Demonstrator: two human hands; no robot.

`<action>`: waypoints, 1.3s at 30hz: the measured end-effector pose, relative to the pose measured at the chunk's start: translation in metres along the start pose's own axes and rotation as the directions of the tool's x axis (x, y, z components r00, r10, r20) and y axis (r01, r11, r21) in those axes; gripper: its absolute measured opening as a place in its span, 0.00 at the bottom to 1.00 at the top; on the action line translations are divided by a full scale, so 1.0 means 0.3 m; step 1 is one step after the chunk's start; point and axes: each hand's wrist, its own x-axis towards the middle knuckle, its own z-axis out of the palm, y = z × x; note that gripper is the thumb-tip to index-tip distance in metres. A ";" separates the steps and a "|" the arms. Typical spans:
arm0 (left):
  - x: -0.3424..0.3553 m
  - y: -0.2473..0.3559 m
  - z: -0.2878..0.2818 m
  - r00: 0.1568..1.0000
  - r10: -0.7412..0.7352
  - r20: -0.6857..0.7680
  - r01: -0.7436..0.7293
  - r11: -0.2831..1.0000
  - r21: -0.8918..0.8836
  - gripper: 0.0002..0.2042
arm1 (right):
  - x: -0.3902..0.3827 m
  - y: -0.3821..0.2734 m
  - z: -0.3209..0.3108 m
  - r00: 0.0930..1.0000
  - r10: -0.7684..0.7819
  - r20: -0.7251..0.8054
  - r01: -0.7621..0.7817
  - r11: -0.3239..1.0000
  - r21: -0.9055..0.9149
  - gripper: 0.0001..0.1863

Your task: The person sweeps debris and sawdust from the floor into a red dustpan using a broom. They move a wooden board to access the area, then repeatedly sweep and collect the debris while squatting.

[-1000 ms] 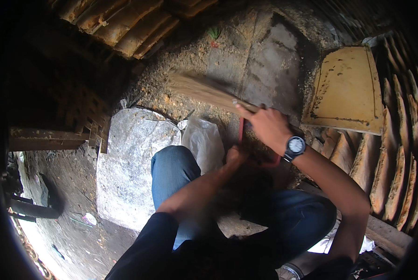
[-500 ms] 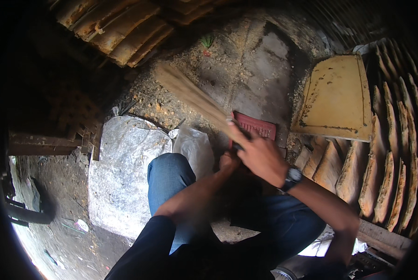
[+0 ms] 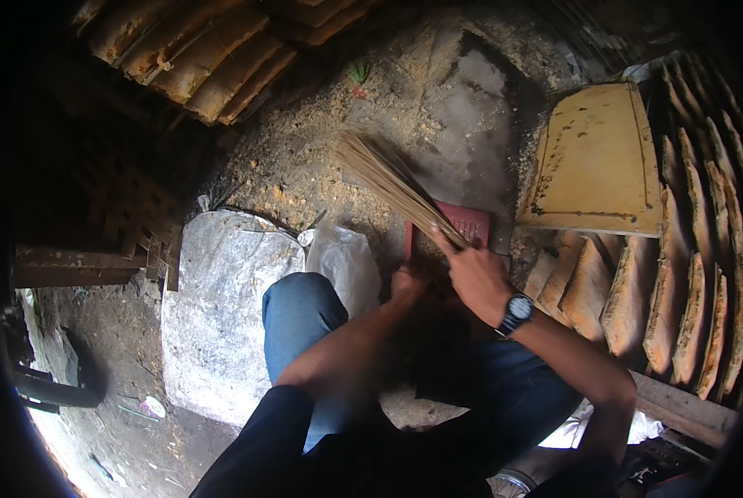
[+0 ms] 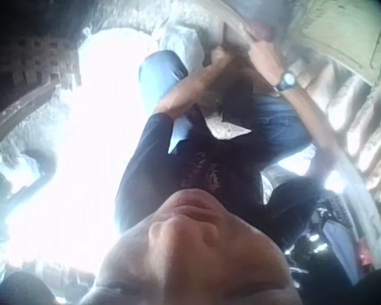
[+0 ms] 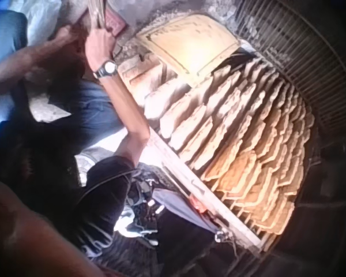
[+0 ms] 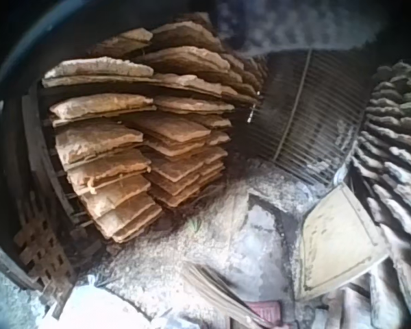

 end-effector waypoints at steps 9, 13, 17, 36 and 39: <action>-0.039 0.073 0.003 1.000 -0.017 0.007 0.017 0.999 0.029 0.32 | -0.171 -0.038 -0.143 0.998 0.056 0.031 -0.058 0.996 0.071 0.44; -0.007 0.037 -0.004 0.999 0.048 -0.013 -0.049 0.999 -0.017 0.31 | 0.076 -0.221 -0.084 0.985 -0.146 -0.091 0.151 0.988 0.041 0.44; -0.055 0.087 -0.048 0.987 0.162 0.004 -0.161 0.983 -0.093 0.31 | 0.338 -0.259 0.029 0.963 -0.181 -0.201 0.163 0.981 -0.102 0.38; 0.143 -0.134 -0.029 0.996 0.062 -0.063 -0.057 0.996 0.072 0.34 | -0.082 -0.018 -0.187 1.000 0.017 0.006 -0.018 0.997 0.074 0.42; -0.012 0.094 -0.009 0.998 0.015 0.059 -0.015 1.000 0.004 0.32 | 0.036 -0.006 -0.165 0.994 0.072 -0.081 -0.064 0.993 0.096 0.43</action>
